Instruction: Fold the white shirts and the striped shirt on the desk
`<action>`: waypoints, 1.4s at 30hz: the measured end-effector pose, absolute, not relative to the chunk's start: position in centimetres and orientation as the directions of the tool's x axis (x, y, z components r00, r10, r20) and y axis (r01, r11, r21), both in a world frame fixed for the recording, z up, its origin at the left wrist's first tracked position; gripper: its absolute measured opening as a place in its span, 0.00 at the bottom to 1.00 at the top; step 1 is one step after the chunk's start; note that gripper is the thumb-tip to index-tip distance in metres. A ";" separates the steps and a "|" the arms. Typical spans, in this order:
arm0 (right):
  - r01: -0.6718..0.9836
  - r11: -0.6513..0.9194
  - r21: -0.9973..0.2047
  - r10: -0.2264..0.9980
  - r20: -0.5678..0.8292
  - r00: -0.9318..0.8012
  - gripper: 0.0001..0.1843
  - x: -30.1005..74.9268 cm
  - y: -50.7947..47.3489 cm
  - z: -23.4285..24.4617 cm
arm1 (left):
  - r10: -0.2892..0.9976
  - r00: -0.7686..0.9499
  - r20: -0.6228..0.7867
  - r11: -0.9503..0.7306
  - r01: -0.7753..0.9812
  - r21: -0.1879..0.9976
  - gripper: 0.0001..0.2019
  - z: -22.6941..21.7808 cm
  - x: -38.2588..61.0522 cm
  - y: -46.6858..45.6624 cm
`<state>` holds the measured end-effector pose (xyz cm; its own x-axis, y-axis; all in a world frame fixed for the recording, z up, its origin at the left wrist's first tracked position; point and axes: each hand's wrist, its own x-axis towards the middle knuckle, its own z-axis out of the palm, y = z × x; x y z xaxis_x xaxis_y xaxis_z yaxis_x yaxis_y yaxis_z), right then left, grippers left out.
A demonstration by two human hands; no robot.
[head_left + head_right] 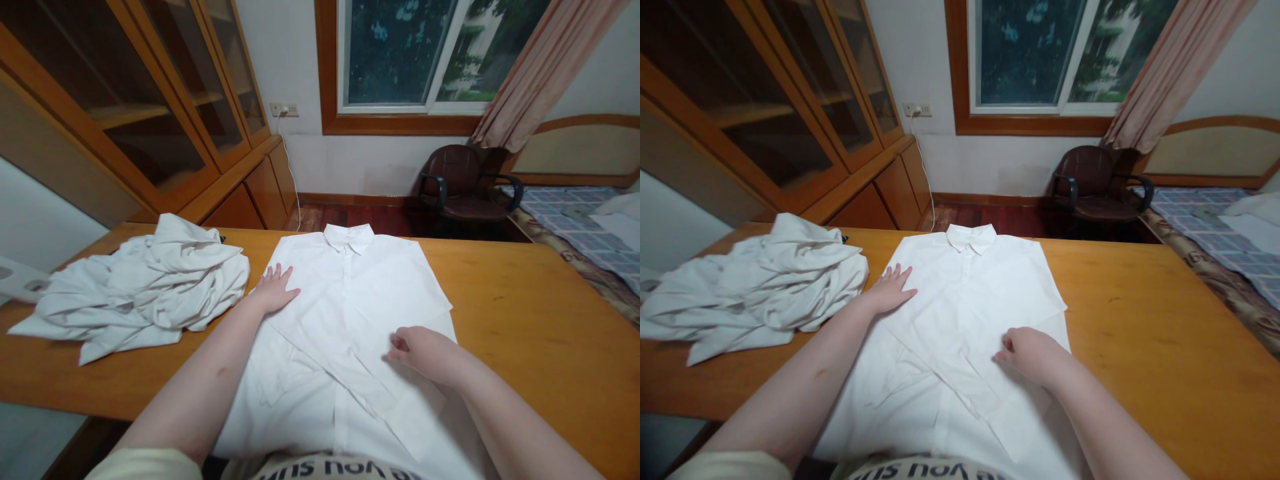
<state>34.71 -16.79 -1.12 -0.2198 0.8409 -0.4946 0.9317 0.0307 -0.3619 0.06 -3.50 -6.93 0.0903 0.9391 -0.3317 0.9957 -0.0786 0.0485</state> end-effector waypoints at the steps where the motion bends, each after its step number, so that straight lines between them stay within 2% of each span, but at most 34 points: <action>1: 0.935 0.016 -0.353 0.835 -0.510 -0.207 0.14 34.8 -17.2 -1.4 | 0.942 0.057 -0.330 -0.045 0.998 0.044 0.39 -6.8 0.6 -3.4; 3: 0.925 -0.011 -0.380 0.824 -0.527 -0.207 0.13 35.2 -17.9 -2.1 | 0.964 -0.031 -0.264 0.035 0.999 0.008 0.37 -7.1 1.8 -3.5; 6: 0.841 -0.054 -0.539 0.829 -0.494 -0.263 0.14 36.2 -18.3 -3.3 | 0.987 -0.106 -0.119 0.103 0.994 -0.029 0.37 -8.2 3.0 -3.9; 9: 0.683 -0.125 -0.719 0.842 -0.441 -0.311 0.16 37.3 -18.2 -4.1 | 0.996 -0.073 -0.048 0.072 0.997 -0.007 0.36 -8.9 2.9 -4.2; 12: 0.589 -0.166 -0.791 0.851 -0.417 -0.320 0.18 37.9 -17.9 -4.5 | 1.000 -0.018 0.022 0.017 1.000 0.016 0.33 -8.5 2.0 -4.1; 16: 0.584 -0.167 -0.795 0.854 -0.412 -0.317 0.19 38.2 -17.8 -4.6 | 0.989 0.106 0.104 -0.112 0.992 0.050 0.29 -7.5 1.6 -4.2; 20: 0.596 -0.170 -0.784 0.842 -0.431 -0.326 0.19 38.7 -17.9 -4.2 | 0.968 0.251 0.030 -0.253 0.964 0.079 0.28 -7.6 1.9 -4.3; 25: 0.615 -0.191 -0.765 0.853 -0.439 -0.282 0.20 39.3 -18.0 -3.5 | 0.966 0.249 -0.069 -0.241 0.965 0.100 0.29 -8.3 1.3 -3.6; 29: 0.646 -0.188 -0.740 0.871 -0.429 -0.238 0.20 39.4 -17.9 -3.7 | 0.974 0.218 -0.058 -0.212 0.973 0.094 0.29 -8.5 1.0 -3.1; 32: 0.709 -0.199 -0.677 0.873 -0.450 -0.185 0.19 39.3 -17.6 -4.2 | 0.975 0.216 -0.050 -0.210 0.973 0.098 0.29 -8.6 1.1 -3.1; 37: 0.766 -0.206 -0.609 0.871 -0.471 -0.140 0.17 39.4 -17.2 -5.0 | 0.978 0.206 -0.038 -0.197 0.968 0.156 0.29 -8.2 1.1 -3.3; 39: 0.757 -0.216 -0.616 0.870 -0.473 -0.137 0.17 39.4 -17.2 -4.9 | 0.971 0.238 -0.018 -0.230 0.953 0.196 0.28 -8.0 1.2 -3.4; 42: 0.743 -0.225 -0.631 0.857 -0.490 -0.157 0.18 39.4 -17.1 -4.7 | 0.919 0.393 0.022 -0.388 0.894 0.226 0.27 -7.6 1.7 -3.9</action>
<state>39.42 -17.14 -4.68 -0.1573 0.8572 -0.4904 0.7429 -0.2245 -0.6306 1.66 -3.90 -7.61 0.3934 0.9191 0.0220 0.8936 -0.3879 0.2258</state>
